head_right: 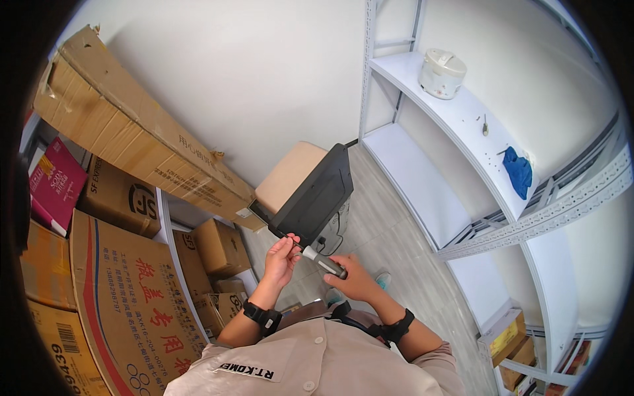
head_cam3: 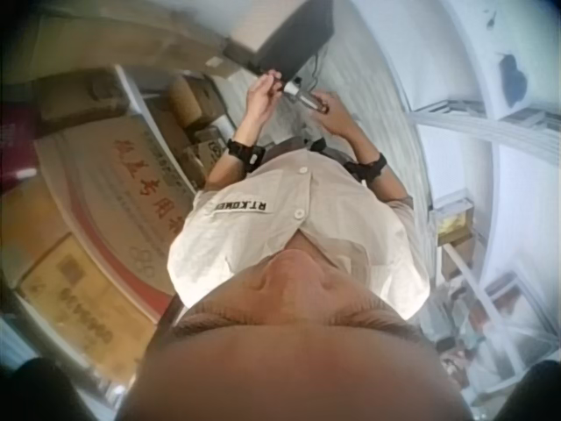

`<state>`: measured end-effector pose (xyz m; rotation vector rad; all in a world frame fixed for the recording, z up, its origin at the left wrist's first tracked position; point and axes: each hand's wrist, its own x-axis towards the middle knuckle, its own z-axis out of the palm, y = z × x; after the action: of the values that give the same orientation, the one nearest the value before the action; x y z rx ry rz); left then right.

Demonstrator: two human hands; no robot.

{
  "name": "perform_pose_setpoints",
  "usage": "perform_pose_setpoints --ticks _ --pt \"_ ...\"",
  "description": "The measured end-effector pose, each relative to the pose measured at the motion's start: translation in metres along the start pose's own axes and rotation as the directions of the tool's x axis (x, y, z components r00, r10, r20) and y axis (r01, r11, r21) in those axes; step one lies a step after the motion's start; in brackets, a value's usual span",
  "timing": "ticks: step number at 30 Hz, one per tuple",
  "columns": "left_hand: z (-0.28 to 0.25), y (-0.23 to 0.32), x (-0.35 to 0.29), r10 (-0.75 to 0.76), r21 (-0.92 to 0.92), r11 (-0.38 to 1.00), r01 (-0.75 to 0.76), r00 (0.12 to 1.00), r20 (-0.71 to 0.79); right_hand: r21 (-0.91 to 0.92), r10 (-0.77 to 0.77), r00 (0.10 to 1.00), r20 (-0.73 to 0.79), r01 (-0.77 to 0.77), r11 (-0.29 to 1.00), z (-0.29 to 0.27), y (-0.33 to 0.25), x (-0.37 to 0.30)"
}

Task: The person uses a screwdriver to tighten screws on a small beige and black electronic device held in their hands. They repeatedly adjust the device's orientation and reposition the screwdriver to access different screw locations.

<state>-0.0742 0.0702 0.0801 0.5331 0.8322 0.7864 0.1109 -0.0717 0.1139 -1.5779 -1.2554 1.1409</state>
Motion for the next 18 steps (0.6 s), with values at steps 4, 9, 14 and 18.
perform_pose_setpoints --ticks 4,9,14,18 --pt "-0.003 -0.003 0.004 -0.004 0.042 0.999 0.006 0.998 -0.055 -0.019 -0.060 0.998 -0.023 0.059 0.998 0.003 -0.003 0.001" --pt "0.000 -0.005 0.006 -0.005 0.044 0.999 0.011 0.993 -0.121 0.240 0.142 0.981 0.129 -0.170 0.956 -0.001 -0.014 0.002" --pt "-0.003 -0.001 0.006 -0.031 0.037 0.999 0.033 0.997 -0.067 0.410 0.276 0.935 0.224 -0.347 0.843 -0.001 -0.018 0.005" --pt "0.001 0.009 0.006 -0.047 -0.078 0.996 0.043 0.998 -0.045 0.426 0.279 0.943 0.184 -0.332 0.842 0.003 -0.008 0.007"
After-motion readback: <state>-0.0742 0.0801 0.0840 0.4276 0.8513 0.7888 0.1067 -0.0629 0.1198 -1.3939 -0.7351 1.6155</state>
